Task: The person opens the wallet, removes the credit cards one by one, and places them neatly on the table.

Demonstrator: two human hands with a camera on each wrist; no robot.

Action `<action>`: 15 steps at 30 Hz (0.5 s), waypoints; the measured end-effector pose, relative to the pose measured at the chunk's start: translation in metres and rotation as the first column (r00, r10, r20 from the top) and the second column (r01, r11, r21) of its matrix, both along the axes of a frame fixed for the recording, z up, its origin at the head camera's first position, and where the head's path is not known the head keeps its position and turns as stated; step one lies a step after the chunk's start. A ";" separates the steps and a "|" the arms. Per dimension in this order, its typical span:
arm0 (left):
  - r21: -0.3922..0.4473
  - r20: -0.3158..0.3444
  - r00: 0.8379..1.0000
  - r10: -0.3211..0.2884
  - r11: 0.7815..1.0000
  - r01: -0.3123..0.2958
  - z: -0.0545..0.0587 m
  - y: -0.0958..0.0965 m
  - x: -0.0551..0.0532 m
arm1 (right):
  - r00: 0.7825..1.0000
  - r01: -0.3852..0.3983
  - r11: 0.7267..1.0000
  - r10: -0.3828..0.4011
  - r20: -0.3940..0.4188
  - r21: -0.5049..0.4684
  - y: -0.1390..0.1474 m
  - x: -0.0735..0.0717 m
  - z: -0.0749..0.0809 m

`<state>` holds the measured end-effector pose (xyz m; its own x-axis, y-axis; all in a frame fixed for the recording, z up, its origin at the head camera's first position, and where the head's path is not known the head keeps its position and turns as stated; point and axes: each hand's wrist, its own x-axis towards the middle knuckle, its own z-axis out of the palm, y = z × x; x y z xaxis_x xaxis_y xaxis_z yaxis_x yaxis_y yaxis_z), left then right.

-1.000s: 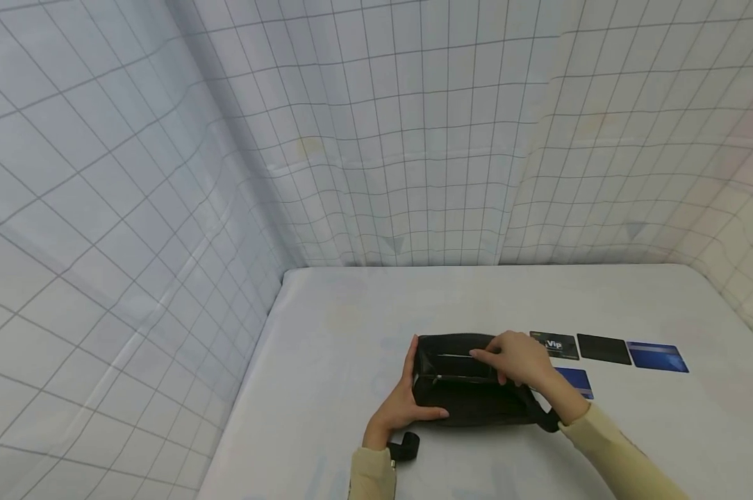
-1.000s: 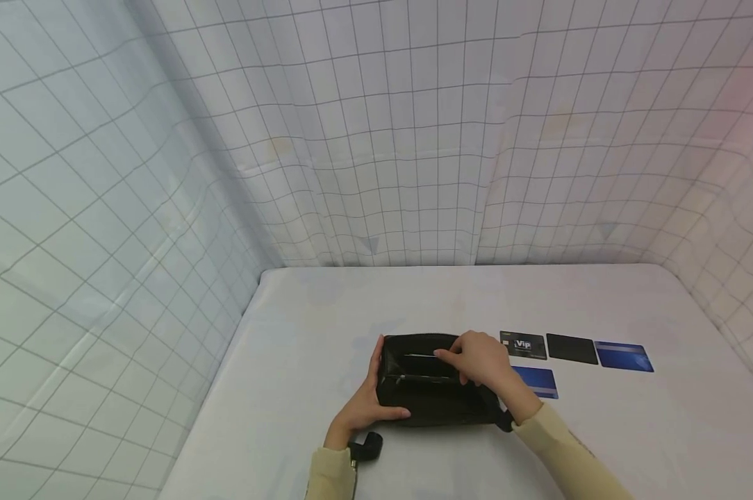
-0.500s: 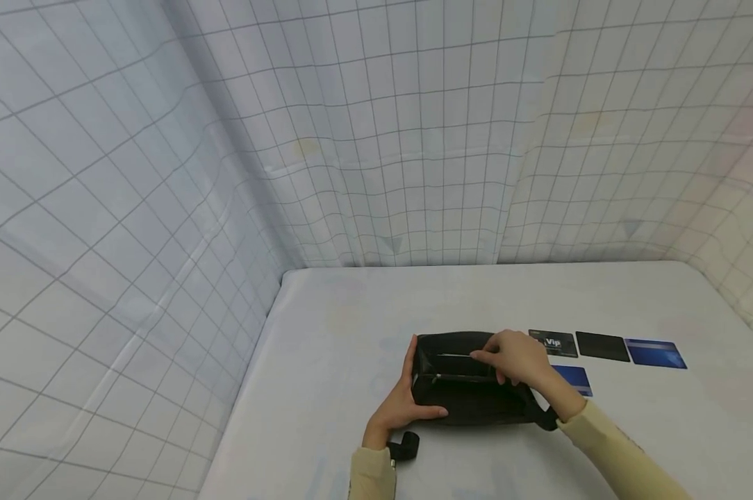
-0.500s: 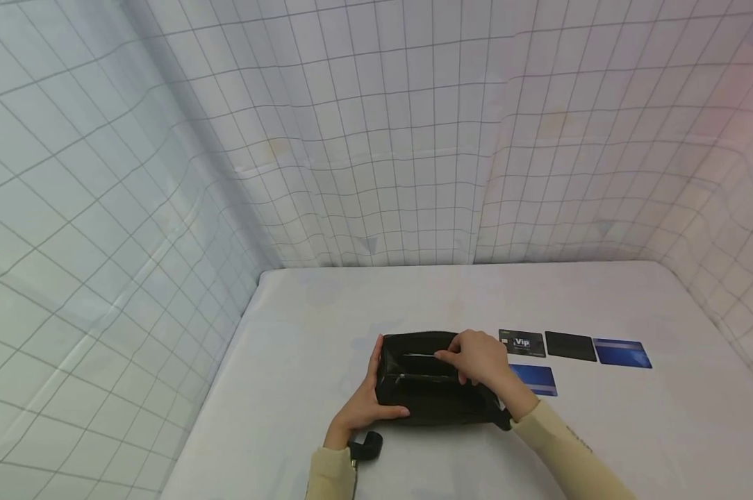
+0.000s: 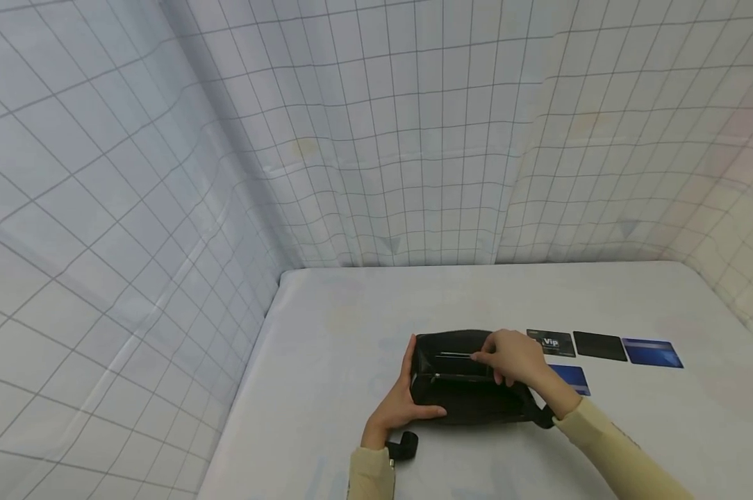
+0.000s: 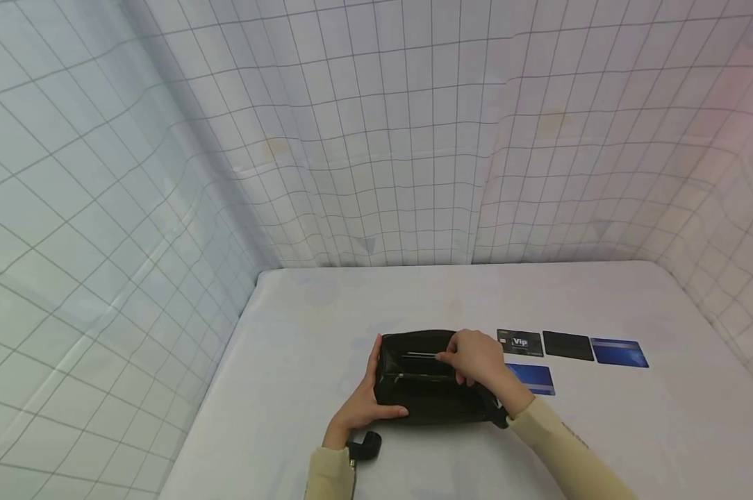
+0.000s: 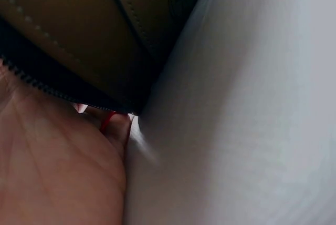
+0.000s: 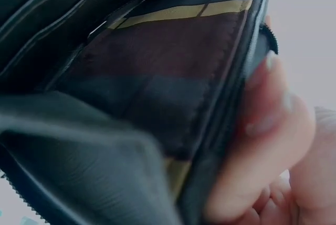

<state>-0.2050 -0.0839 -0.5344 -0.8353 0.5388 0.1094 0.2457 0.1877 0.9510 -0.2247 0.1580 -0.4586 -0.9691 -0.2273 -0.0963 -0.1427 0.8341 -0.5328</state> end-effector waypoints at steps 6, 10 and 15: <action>0.002 -0.002 1.000 -0.002 1.000 0.002 0.001 0.000 0.001 | 0.999 -0.005 1.000 0.005 0.054 -0.016 -0.007 0.001 -0.001; 0.007 -0.003 1.000 -0.014 1.000 0.014 0.001 0.000 0.001 | 0.998 -0.015 0.999 0.017 0.056 -0.033 -0.011 0.001 -0.004; 0.011 -0.006 1.000 -0.015 1.000 0.015 0.001 -0.001 0.001 | 1.000 -0.003 1.000 0.004 0.021 -0.027 -0.013 0.000 -0.006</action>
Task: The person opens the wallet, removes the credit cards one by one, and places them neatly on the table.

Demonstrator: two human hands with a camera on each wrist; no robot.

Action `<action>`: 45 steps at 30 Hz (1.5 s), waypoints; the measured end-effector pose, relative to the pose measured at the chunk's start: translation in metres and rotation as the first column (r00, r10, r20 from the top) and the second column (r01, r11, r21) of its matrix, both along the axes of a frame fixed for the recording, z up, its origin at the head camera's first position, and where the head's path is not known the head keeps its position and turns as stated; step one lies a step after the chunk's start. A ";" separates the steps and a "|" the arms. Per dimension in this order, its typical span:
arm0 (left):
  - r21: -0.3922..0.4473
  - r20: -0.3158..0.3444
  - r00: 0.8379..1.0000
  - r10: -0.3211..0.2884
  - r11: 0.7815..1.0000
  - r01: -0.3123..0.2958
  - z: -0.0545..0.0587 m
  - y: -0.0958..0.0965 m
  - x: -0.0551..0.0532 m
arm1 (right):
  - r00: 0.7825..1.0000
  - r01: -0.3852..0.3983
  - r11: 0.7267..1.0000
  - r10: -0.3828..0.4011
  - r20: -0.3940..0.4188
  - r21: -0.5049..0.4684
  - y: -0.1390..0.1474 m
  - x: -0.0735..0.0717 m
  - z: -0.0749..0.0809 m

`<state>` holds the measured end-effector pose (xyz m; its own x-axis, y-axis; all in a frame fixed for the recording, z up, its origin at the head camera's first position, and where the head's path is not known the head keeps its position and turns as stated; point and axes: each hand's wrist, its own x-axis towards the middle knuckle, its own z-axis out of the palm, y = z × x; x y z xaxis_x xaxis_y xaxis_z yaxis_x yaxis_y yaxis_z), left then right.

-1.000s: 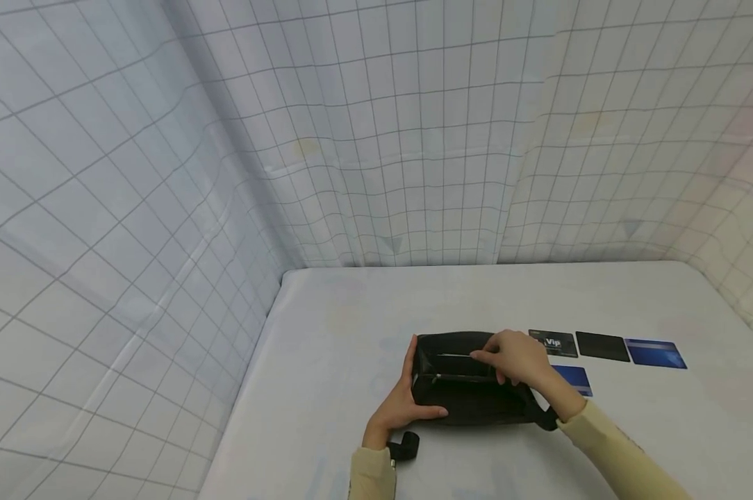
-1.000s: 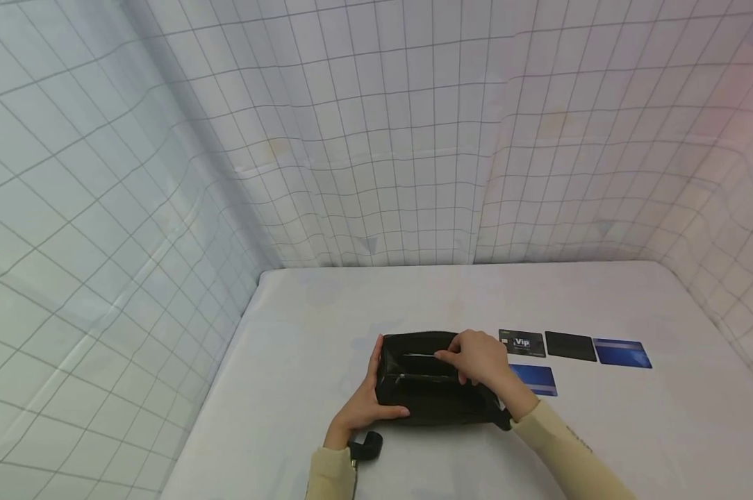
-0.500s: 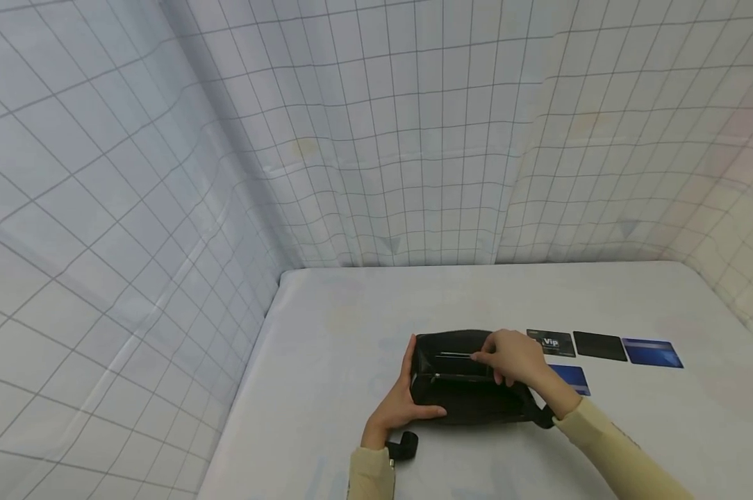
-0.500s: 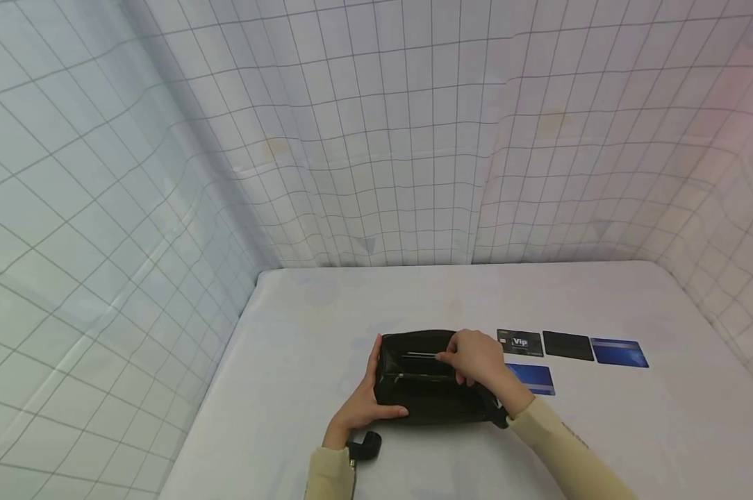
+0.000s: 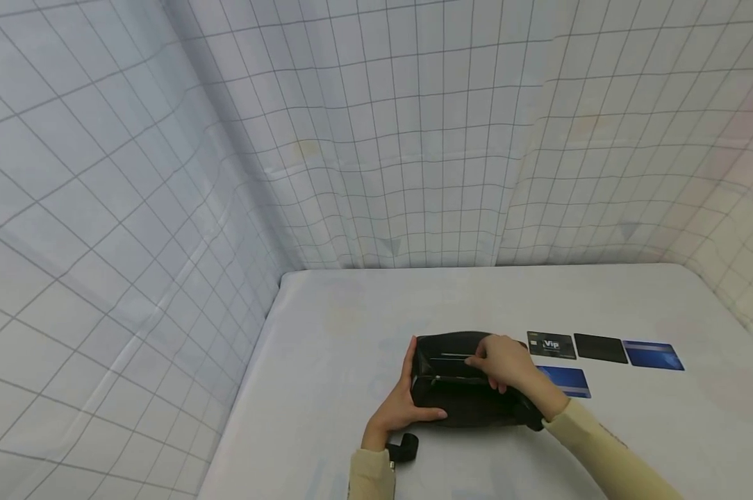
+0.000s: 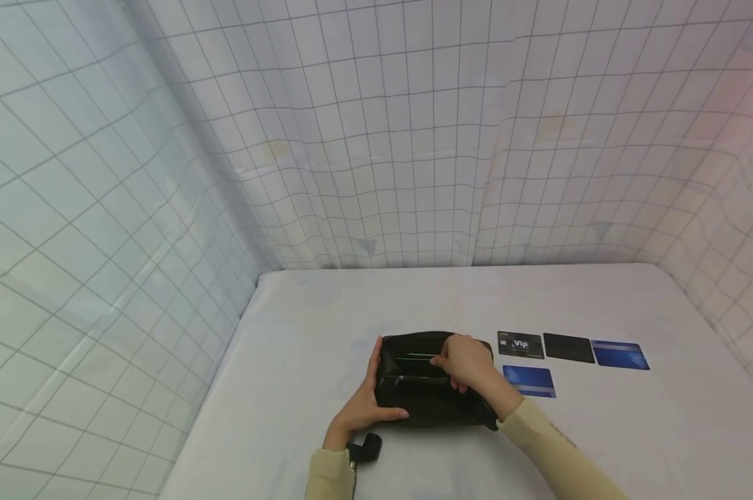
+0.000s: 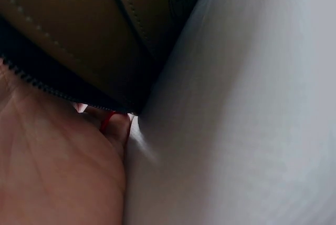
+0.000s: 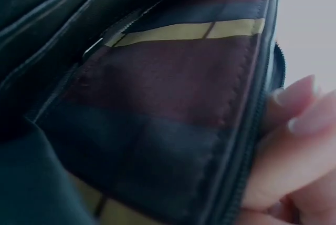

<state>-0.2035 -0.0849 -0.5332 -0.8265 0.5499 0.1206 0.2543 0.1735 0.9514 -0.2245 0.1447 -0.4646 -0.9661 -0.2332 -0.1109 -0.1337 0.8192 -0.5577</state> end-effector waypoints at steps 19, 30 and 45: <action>0.012 -0.005 1.000 -0.020 1.000 0.020 0.002 0.000 0.000 | 0.998 0.005 0.999 -0.008 -0.056 -0.048 0.003 -0.005 -0.012; -0.005 -0.006 1.000 -0.010 1.000 0.010 0.001 -0.001 0.000 | 0.996 -0.021 0.999 0.017 -0.082 -0.045 0.004 -0.003 -0.013; -0.019 -0.005 1.000 0.013 1.000 -0.013 0.000 -0.001 -0.002 | 0.964 -0.075 0.996 0.062 -0.258 -0.040 0.003 -0.004 -0.015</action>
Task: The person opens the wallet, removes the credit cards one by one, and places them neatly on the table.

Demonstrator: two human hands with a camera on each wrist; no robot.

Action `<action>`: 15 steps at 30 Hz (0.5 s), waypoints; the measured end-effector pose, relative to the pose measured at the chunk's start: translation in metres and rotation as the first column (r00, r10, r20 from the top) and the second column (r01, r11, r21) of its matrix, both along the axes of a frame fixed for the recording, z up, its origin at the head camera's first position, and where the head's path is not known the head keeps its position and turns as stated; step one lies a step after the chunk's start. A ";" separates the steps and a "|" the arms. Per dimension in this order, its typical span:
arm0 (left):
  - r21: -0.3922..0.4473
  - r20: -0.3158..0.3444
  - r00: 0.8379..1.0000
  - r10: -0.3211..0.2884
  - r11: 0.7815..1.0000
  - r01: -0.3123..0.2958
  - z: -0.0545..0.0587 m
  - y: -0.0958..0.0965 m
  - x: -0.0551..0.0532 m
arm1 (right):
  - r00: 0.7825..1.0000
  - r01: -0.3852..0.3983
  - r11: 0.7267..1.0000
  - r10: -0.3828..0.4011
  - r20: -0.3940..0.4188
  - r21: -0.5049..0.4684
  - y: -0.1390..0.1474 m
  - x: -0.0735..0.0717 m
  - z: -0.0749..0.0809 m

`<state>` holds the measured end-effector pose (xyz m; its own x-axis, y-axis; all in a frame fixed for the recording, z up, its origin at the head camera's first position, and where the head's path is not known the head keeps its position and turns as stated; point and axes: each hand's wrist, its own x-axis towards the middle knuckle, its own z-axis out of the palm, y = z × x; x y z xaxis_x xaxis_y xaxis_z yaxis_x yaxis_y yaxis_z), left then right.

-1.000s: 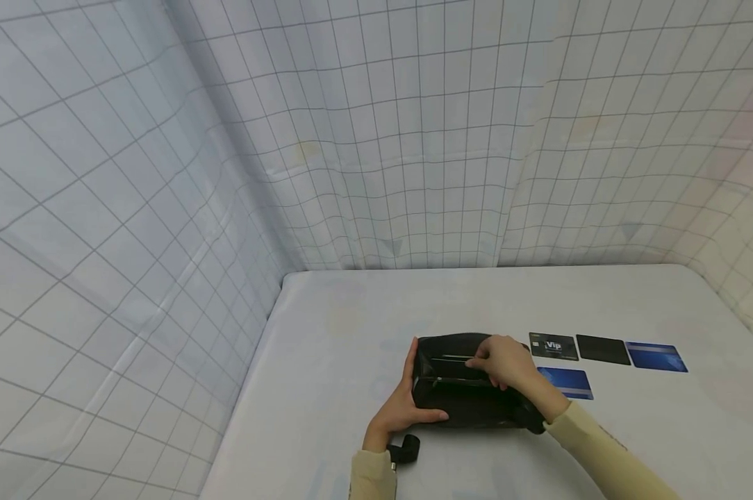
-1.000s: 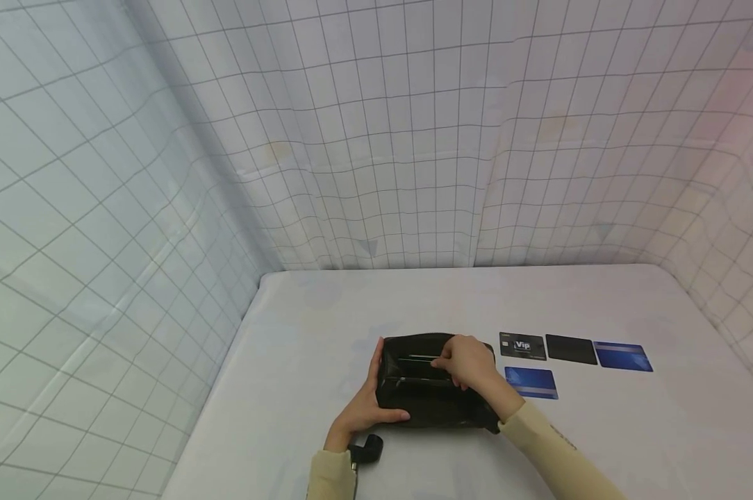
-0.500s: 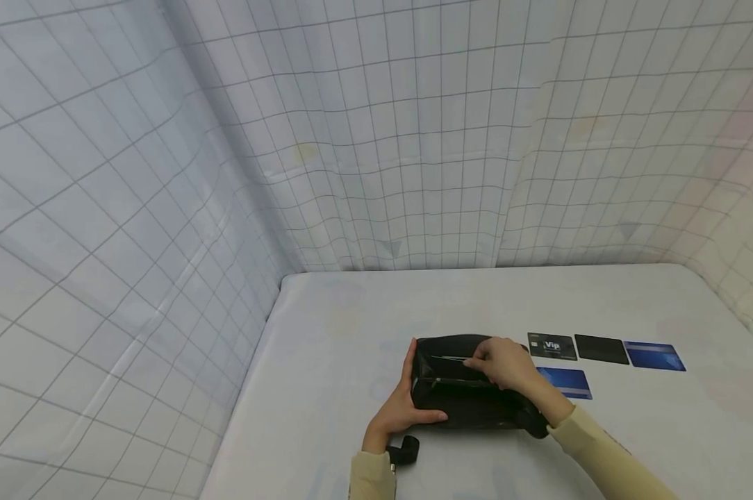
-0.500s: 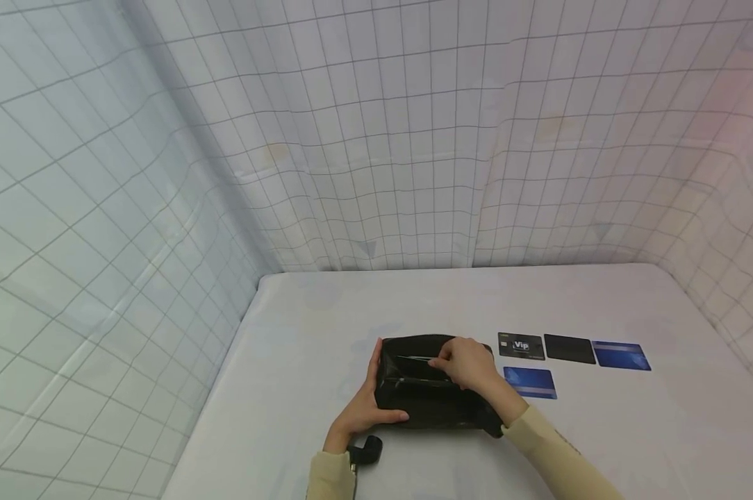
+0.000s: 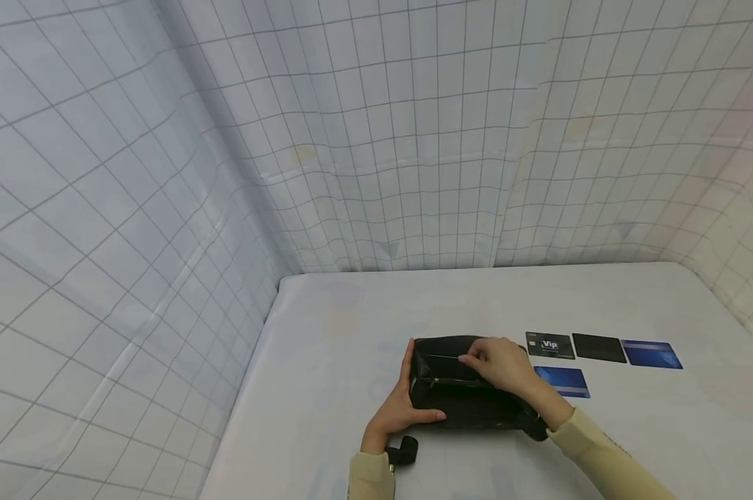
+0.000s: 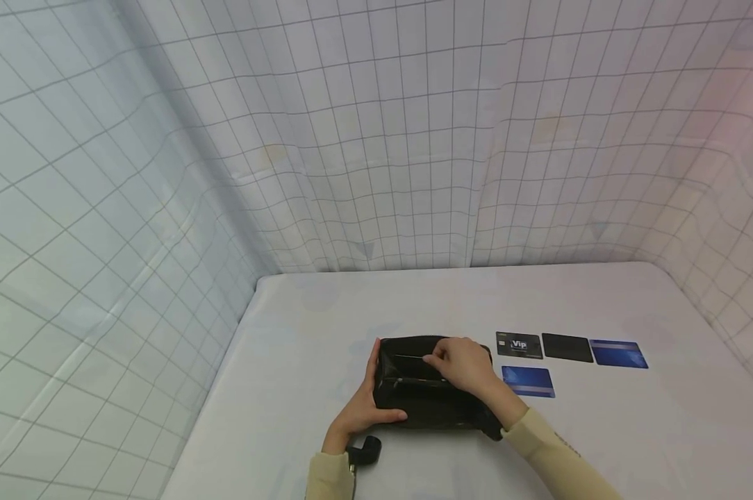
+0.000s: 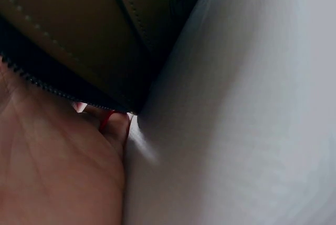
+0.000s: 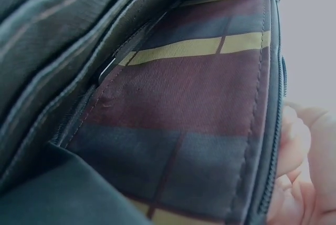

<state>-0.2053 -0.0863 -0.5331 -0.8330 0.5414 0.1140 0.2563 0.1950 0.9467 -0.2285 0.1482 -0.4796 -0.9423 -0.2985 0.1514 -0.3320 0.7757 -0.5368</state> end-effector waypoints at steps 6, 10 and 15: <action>0.020 -0.013 1.000 0.004 1.000 -0.004 -0.001 0.000 0.000 | 0.997 -0.023 1.000 0.022 -0.071 -0.013 0.000 0.000 -0.002; 0.022 -0.014 1.000 -0.001 1.000 0.002 0.000 0.000 0.000 | 0.995 -0.021 1.000 0.019 -0.094 -0.017 -0.001 0.001 -0.001; 0.025 -0.005 1.000 -0.010 1.000 0.010 -0.001 -0.001 0.000 | 0.994 -0.016 1.000 0.014 -0.105 -0.019 -0.001 0.002 0.001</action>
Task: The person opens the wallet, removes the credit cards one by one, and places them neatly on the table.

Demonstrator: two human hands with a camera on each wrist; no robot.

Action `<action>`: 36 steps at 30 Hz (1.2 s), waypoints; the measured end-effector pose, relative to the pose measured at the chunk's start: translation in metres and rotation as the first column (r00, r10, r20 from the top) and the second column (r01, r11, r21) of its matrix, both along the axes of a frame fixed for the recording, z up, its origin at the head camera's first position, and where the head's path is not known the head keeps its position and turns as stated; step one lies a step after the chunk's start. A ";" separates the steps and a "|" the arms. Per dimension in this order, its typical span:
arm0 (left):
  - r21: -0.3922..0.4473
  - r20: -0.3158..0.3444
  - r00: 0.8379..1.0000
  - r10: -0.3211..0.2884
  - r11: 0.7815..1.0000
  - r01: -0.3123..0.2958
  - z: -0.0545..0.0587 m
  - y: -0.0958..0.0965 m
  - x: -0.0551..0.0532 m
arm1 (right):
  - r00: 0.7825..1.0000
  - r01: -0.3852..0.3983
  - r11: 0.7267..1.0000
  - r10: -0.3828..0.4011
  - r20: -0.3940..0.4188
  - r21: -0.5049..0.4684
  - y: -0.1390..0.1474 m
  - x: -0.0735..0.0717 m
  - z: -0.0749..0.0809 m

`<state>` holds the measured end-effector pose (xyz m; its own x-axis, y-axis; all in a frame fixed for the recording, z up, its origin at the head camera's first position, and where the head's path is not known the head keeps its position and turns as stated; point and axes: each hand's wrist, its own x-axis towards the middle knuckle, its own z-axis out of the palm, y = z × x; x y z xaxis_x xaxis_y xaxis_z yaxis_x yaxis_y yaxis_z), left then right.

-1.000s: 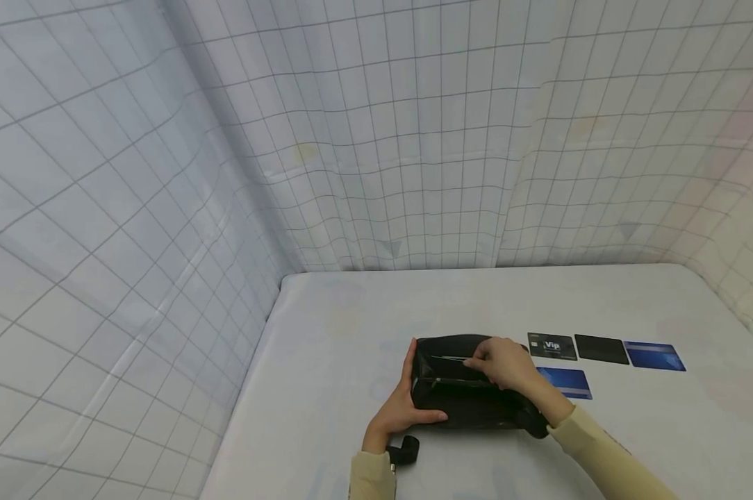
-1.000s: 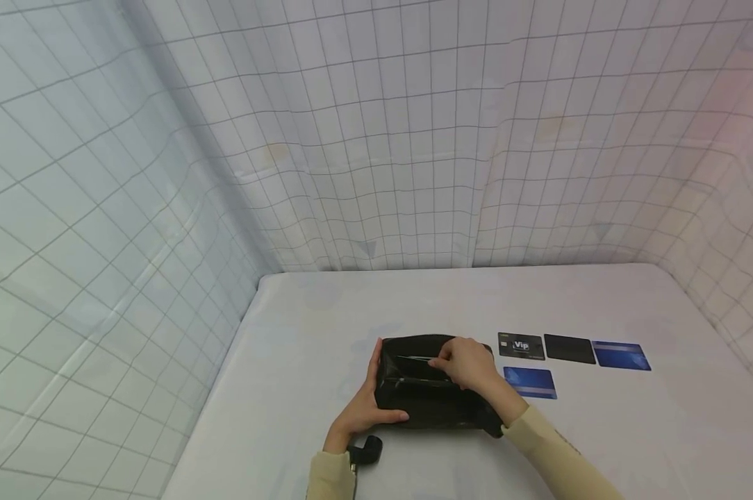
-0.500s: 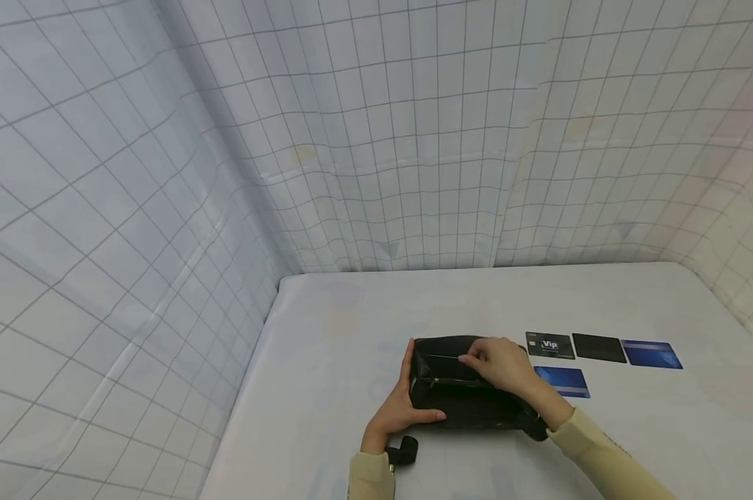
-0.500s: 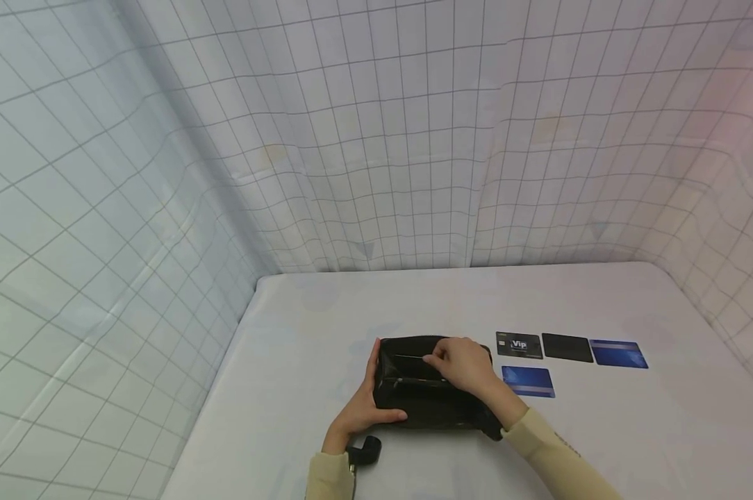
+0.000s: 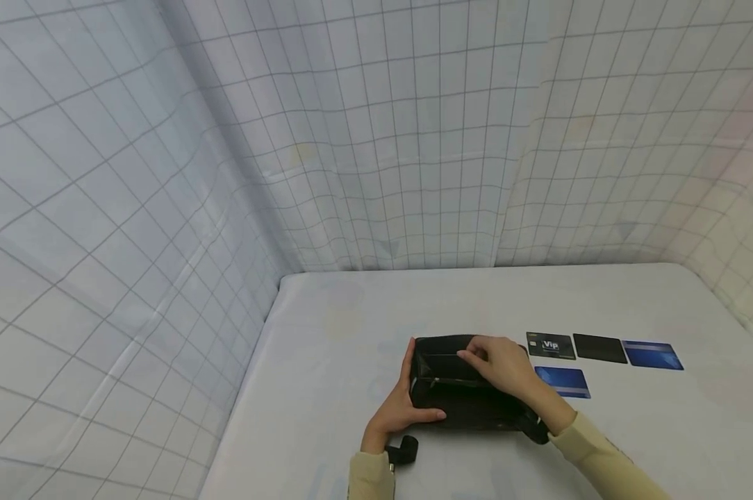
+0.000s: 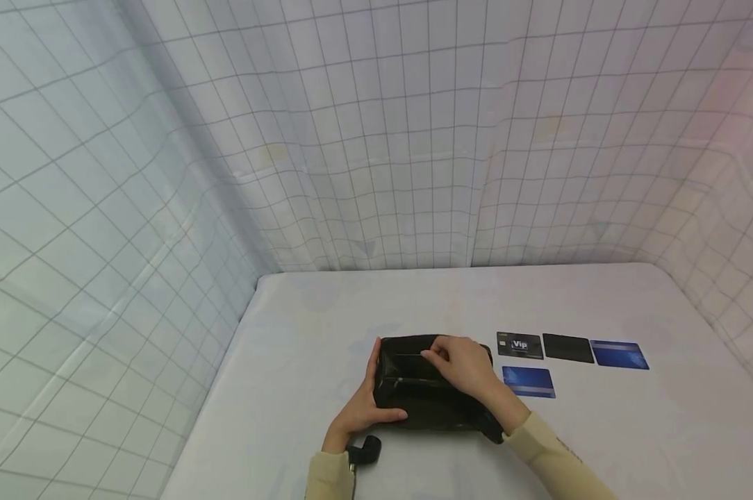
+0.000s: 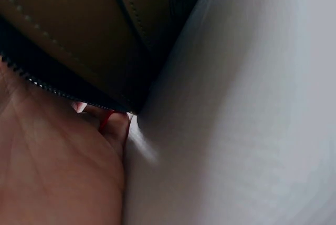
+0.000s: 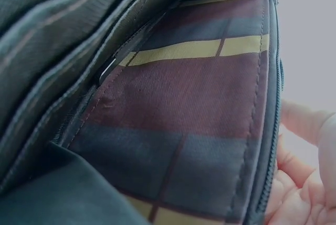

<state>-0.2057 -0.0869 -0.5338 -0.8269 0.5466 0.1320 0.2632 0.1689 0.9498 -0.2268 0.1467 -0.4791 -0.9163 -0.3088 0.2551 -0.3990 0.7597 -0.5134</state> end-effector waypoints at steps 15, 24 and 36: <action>0.019 -0.047 0.998 0.041 0.999 -0.040 -0.035 0.001 -0.012 | 0.998 -0.047 0.996 0.050 0.039 -0.072 0.006 -0.002 0.000; 0.004 -0.011 0.999 0.036 0.999 -0.036 -0.025 0.001 -0.007 | 0.989 -0.074 0.986 0.092 0.117 -0.149 0.012 -0.003 -0.001; 0.016 0.020 1.000 0.003 1.000 -0.004 0.002 0.000 0.003 | 0.944 -0.114 0.960 0.185 0.273 -0.256 0.024 -0.003 -0.002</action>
<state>-0.2027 -0.0867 -0.5319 -0.8314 0.5418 0.1237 0.2432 0.1545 0.9576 -0.2296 0.1706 -0.4811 -0.9087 -0.4123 0.0659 -0.3049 0.5473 -0.7794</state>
